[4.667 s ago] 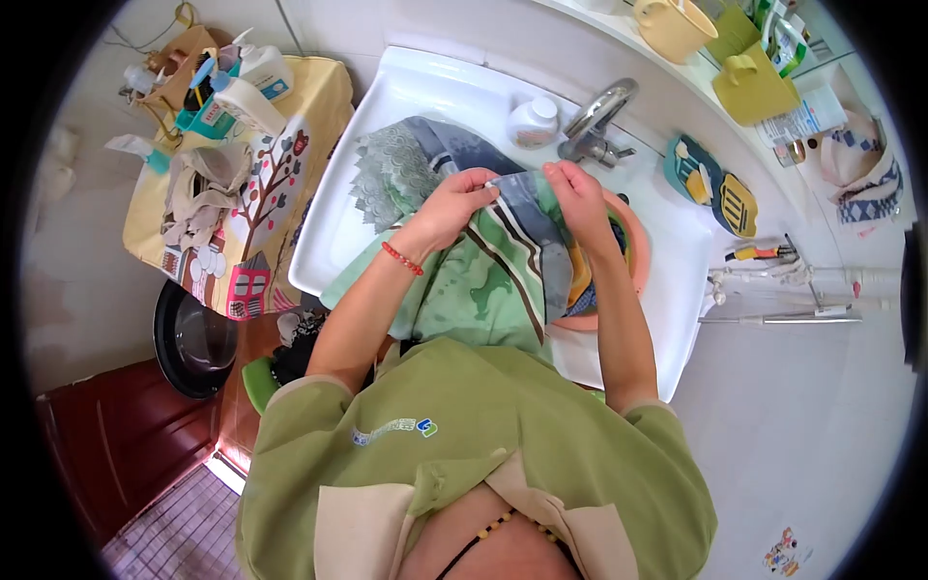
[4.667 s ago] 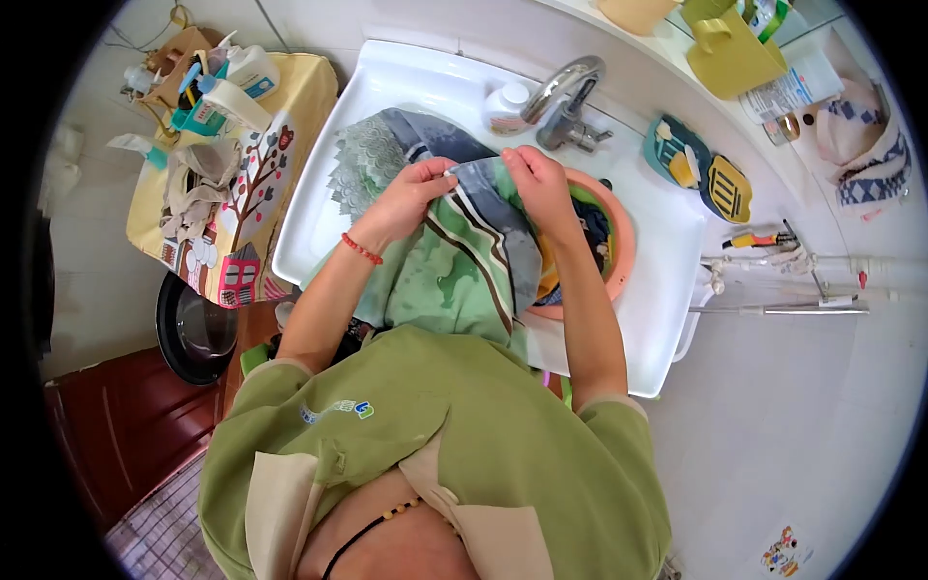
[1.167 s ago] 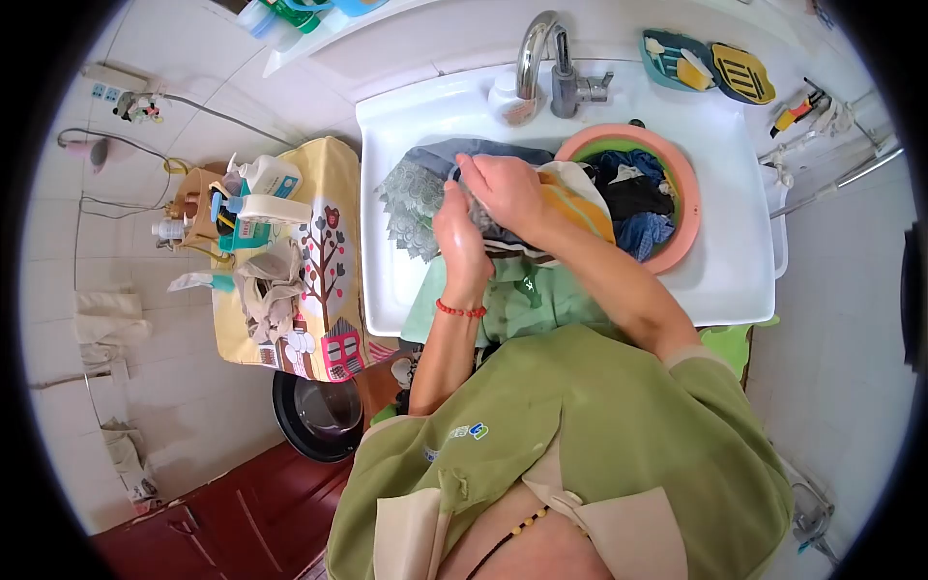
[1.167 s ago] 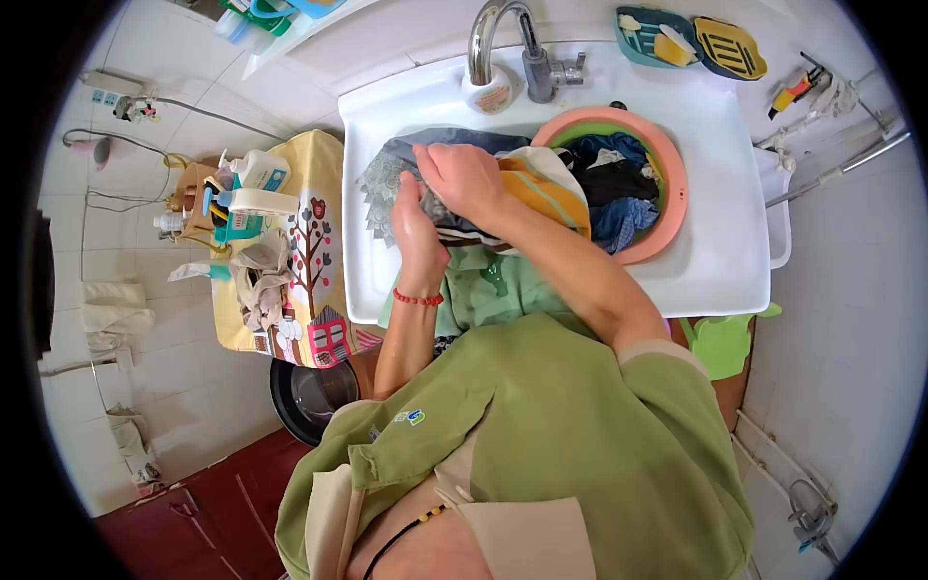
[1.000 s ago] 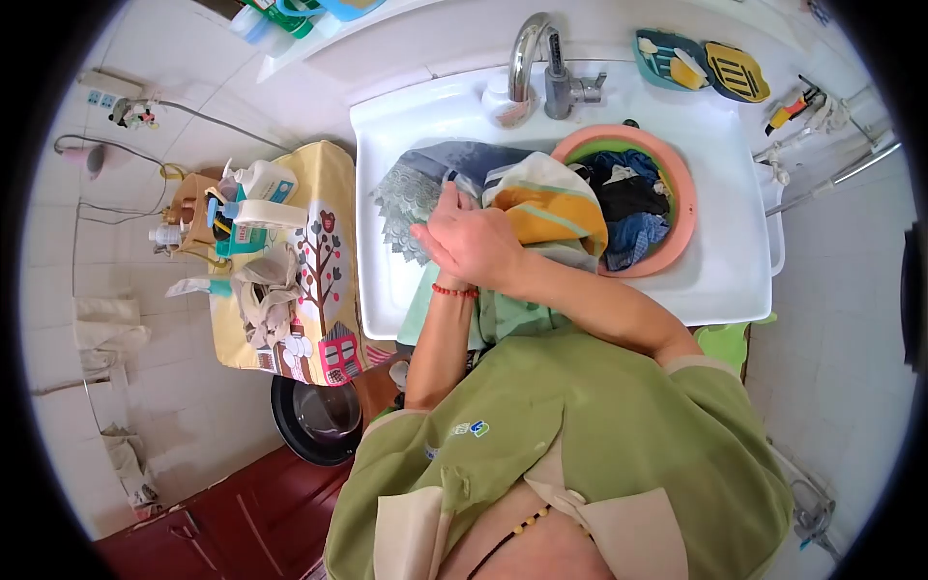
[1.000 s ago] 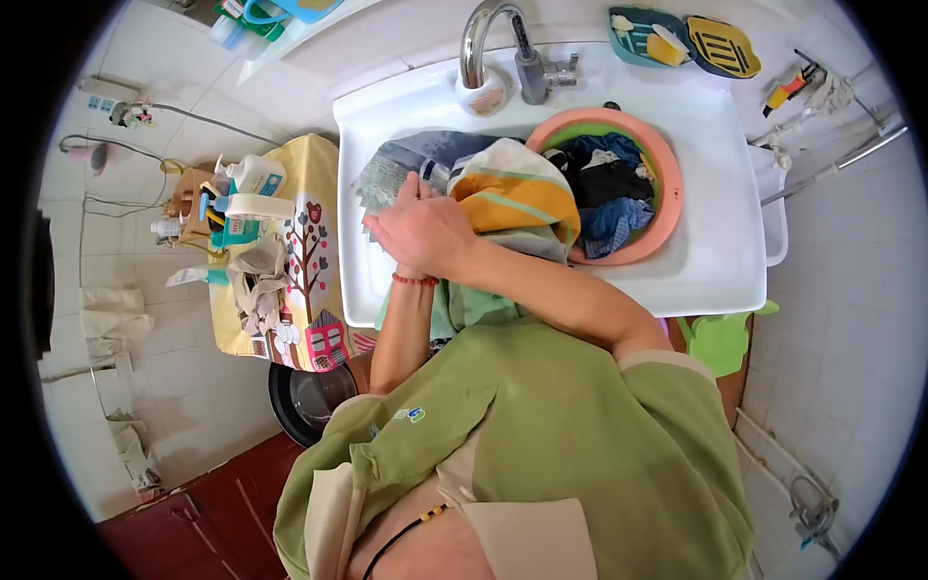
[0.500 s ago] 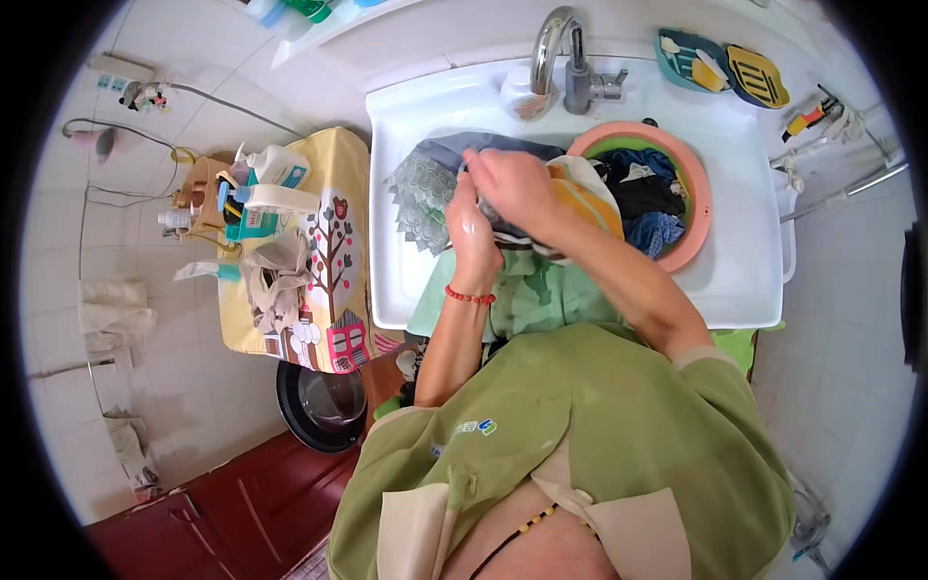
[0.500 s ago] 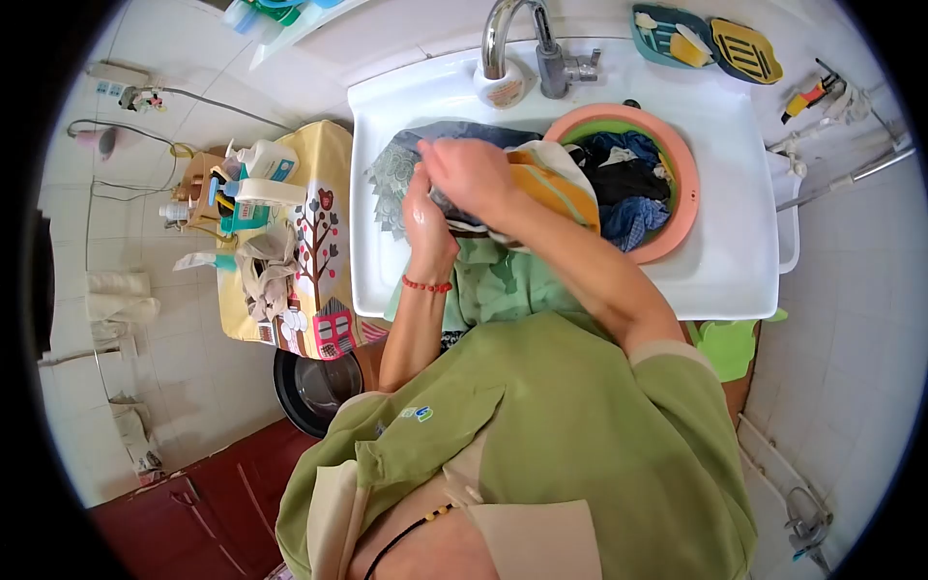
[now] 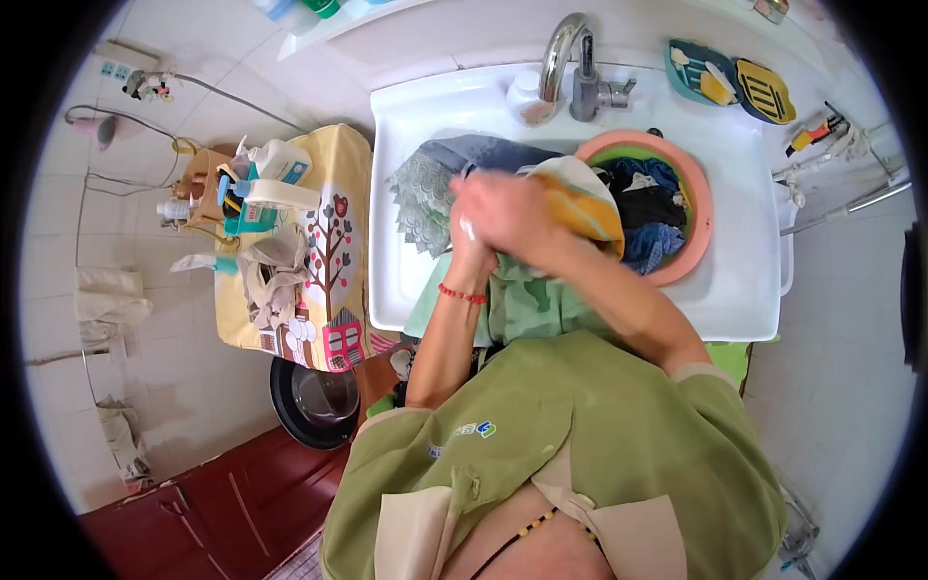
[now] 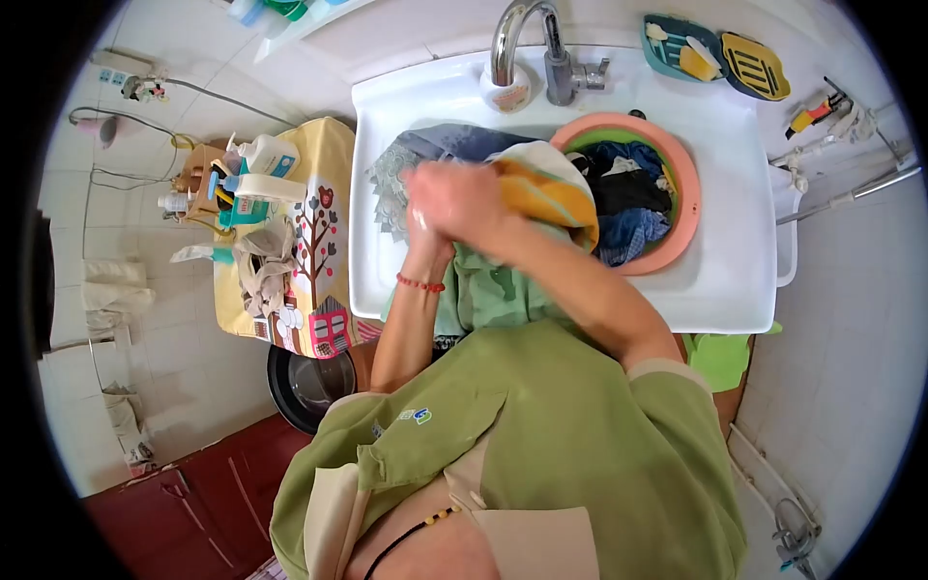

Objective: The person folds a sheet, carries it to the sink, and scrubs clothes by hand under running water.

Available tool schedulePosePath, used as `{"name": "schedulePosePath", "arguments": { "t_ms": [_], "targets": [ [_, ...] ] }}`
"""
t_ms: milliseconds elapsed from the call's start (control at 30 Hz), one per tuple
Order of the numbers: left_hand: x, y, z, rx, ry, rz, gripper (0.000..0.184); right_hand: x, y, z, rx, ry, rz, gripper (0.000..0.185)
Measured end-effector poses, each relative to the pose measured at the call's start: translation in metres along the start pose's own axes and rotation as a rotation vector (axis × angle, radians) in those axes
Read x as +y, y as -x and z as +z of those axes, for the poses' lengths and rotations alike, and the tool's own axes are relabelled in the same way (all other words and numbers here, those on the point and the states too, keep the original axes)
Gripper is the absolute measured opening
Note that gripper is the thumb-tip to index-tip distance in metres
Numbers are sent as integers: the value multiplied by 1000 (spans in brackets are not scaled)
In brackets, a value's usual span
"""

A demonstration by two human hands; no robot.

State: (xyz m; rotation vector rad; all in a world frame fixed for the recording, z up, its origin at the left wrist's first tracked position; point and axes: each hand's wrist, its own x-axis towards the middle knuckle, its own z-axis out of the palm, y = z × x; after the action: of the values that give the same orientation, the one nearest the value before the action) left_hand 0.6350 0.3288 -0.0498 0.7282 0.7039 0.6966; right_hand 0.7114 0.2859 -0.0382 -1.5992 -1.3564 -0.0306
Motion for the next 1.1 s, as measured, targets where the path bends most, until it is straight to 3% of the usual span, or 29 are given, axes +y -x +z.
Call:
{"name": "schedulePosePath", "arguments": {
  "t_ms": [33,67,133,233,333,433,533,567,667,767,900,1000,1100],
  "targets": [
    [16,3,13,-4,-72,-80,35,15,-10,-11,11,-29,28,18],
    [16,7,8,-25,-47,-122,36,23,-19,-17,-115,180,378,19],
    [17,2,2,-91,9,-185,38,40,-17,-25,136,132,221,25],
    [17,3,-16,-196,152,-279,42,26,2,-56,252,152,69,25],
    [14,0,-33,-320,239,-327,40,17,41,-59,-149,-70,291,22],
    [8,-5,-47,-424,238,-389,36,16,75,-46,-175,-77,293,20],
    [7,-7,-58,-562,-4,-507,34,18,84,-49,-238,-73,218,16],
    [14,3,-52,-444,-145,-515,35,16,82,-52,-176,-139,267,15],
    [25,11,-42,-575,-240,-564,37,6,64,-69,-66,-289,376,12],
    [20,3,-35,-674,-423,-493,34,-2,49,-80,-96,-349,396,14],
    [22,3,-20,-800,-488,-509,29,7,50,-77,-99,-703,519,16],
    [22,3,-19,-744,-575,-355,21,1,45,-87,-75,-870,642,16],
    [40,-10,-30,-466,-343,-224,12,0,40,-103,-30,-881,742,21]
  ]
}}
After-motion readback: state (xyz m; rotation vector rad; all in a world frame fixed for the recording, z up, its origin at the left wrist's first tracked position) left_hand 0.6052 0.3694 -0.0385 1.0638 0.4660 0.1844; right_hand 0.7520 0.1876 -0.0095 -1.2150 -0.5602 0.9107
